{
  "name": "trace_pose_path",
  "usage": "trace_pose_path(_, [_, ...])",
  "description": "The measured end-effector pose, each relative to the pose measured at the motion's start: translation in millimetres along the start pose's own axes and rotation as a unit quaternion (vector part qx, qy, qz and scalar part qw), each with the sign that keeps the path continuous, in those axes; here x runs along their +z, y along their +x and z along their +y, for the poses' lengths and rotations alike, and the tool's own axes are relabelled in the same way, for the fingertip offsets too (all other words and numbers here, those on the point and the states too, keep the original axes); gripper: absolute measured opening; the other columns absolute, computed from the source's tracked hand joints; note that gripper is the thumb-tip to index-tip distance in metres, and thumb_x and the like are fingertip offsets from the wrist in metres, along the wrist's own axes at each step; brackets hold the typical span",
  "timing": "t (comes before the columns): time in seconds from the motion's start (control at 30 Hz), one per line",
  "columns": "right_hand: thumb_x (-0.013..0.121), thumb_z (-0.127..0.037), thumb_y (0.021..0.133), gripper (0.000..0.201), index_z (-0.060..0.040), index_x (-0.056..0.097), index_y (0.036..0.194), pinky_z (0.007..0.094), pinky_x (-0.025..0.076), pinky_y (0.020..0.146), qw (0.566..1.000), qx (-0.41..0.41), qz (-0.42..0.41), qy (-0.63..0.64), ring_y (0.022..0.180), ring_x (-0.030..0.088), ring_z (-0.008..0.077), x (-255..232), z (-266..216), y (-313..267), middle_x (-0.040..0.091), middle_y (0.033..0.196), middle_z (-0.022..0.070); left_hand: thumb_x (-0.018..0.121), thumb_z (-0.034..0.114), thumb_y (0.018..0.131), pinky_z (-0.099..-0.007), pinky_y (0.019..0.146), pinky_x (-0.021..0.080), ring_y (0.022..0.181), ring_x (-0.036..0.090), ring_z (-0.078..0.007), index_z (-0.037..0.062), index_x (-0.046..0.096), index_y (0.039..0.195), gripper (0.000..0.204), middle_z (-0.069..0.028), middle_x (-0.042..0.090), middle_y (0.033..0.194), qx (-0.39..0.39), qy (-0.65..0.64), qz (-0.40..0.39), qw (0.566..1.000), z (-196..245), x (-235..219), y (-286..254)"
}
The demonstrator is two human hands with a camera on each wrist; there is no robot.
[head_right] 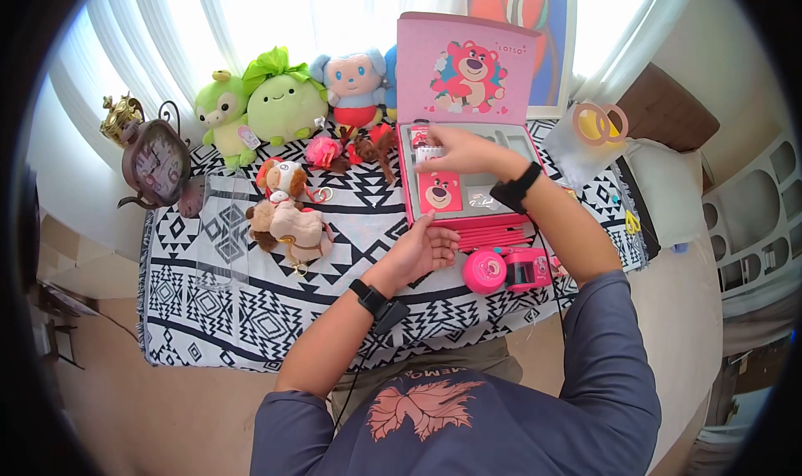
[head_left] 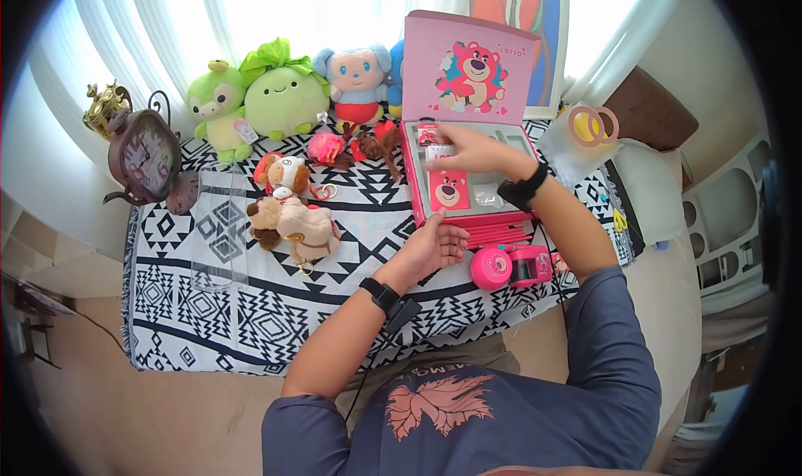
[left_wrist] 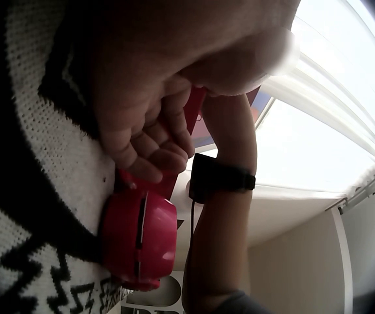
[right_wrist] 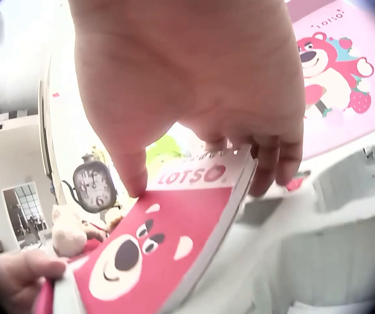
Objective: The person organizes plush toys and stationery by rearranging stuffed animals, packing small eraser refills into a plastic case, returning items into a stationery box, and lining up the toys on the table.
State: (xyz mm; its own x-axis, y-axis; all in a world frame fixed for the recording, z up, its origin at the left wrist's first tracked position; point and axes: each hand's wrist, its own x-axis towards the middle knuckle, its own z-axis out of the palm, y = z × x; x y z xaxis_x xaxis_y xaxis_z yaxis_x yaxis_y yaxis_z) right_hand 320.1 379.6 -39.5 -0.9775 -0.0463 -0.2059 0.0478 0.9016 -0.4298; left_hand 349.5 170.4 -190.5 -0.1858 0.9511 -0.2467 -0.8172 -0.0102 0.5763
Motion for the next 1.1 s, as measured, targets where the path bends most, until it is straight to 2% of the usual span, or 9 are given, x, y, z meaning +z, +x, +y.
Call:
trace_pose_path(0.03, [0.081, -0.03, 0.094, 0.051, 0.0011, 0.056, 0.126, 0.0382, 0.053, 0.098, 0.996, -0.067, 0.04, 0.043, 0.113, 0.064, 0.0188, 3, 7, -3, 0.069, 0.12, 0.0148, 0.037, 0.063, 0.113, -0.0381, 0.093, 0.056, 0.092, 0.066, -0.0208, -0.0013, 0.069, 0.117, 0.072, -0.0094, 0.069, 0.102, -0.003, -0.005, -0.001, 1.0, -1, 0, 0])
trace_pose_path(0.17, [0.075, -0.003, 0.095, 0.044, -0.0042, 0.054, 0.134, 0.0336, 0.053, 0.098, 0.988, -0.08, -0.029, 0.127, 0.112, 0.063, 0.0131, -28, -4, -33, 0.071, 0.12, 0.01, 0.043, 0.058, 0.114, -0.0365, 0.091, 0.057, 0.089, 0.067, -0.0193, 0.0, 0.069, 0.117, 0.063, -0.0084, 0.069, 0.101, -0.007, -0.011, 0.006, 1.0, 0, 5, -1])
trace_pose_path(0.27, [0.071, 0.001, 0.097, 0.042, -0.0035, 0.054, 0.135, 0.0295, 0.053, 0.096, 0.973, -0.203, 0.085, 0.069, 0.109, 0.063, 0.009, -33, -6, -34, 0.072, 0.119, 0.0063, 0.051, 0.05, 0.114, -0.0345, 0.089, 0.057, 0.087, 0.067, -0.018, 0.0011, 0.068, 0.115, 0.052, -0.0074, 0.069, 0.099, -0.002, 0.011, 0.016, 1.0, -2, 7, -2])
trace_pose_path(0.4, [0.067, 0.001, 0.101, 0.035, -0.0018, 0.056, 0.134, 0.0278, 0.054, 0.093, 0.909, -0.182, 0.079, 0.365, 0.107, 0.065, 0.0087, -28, -44, -35, 0.072, 0.111, 0.0043, 0.058, 0.038, 0.113, -0.0308, 0.086, 0.057, 0.086, 0.067, -0.0163, 0.002, 0.068, 0.114, 0.037, -0.0062, 0.069, 0.098, 0.016, 0.06, 0.024, 0.998, -7, 9, -2])
trace_pose_path(0.6, [0.07, -0.003, 0.101, 0.035, -0.0003, 0.059, 0.133, 0.0287, 0.054, 0.096, 0.897, -0.209, 0.049, 0.387, 0.109, 0.066, 0.0105, 12, -65, -6, 0.072, 0.116, 0.0067, 0.056, 0.032, 0.114, -0.0304, 0.086, 0.058, 0.087, 0.067, -0.0159, 0.0018, 0.067, 0.115, 0.032, -0.0059, 0.068, 0.099, 0.03, 0.083, 0.01, 0.996, -11, 7, -3])
trace_pose_path(0.73, [0.072, -0.001, 0.096, 0.03, -0.0003, 0.066, 0.126, 0.0345, 0.055, 0.099, 0.957, -0.145, 0.033, 0.25, 0.115, 0.067, 0.0187, 27, -64, 7, 0.07, 0.122, 0.0111, 0.056, 0.03, 0.113, -0.0309, 0.086, 0.058, 0.087, 0.068, -0.0163, 0.0014, 0.067, 0.115, 0.031, -0.0061, 0.068, 0.099, 0.026, 0.086, 0.021, 0.996, -10, 10, -4])
trace_pose_path(0.83, [0.067, 0.008, 0.08, 0.041, -0.0005, 0.069, 0.12, 0.044, 0.053, 0.095, 0.963, -0.174, 0.203, 0.026, 0.109, 0.064, 0.0369, 35, -26, 29, 0.067, 0.116, 0.0175, 0.057, 0.03, 0.113, -0.0314, 0.086, 0.058, 0.088, 0.068, -0.0167, 0.0011, 0.067, 0.115, 0.03, -0.0061, 0.068, 0.099, 0.03, 0.073, 0.015, 0.997, -8, 9, -4])
trace_pose_path(0.97, [0.073, 0.002, 0.079, 0.038, -0.0008, 0.069, 0.117, 0.0458, 0.052, 0.095, 0.953, -0.145, 0.26, -0.062, 0.107, 0.064, 0.037, 21, 27, 46, 0.067, 0.115, 0.0164, 0.058, 0.029, 0.112, -0.0311, 0.085, 0.058, 0.088, 0.068, -0.0166, 0.0011, 0.066, 0.114, 0.029, -0.0059, 0.068, 0.099, 0.026, 0.068, 0.018, 0.997, -9, 9, -3])
trace_pose_path(1.1, [0.084, -0.012, 0.08, 0.053, -0.0001, 0.068, 0.129, 0.0444, 0.051, 0.103, 0.966, -0.138, 0.192, -0.101, 0.118, 0.062, 0.0374, 20, 45, 38, 0.065, 0.124, 0.019, 0.058, 0.029, 0.112, -0.0307, 0.085, 0.058, 0.088, 0.068, -0.0163, 0.0014, 0.066, 0.114, 0.029, -0.0058, 0.068, 0.098, 0.025, 0.068, 0.017, 0.997, -9, 9, -3])
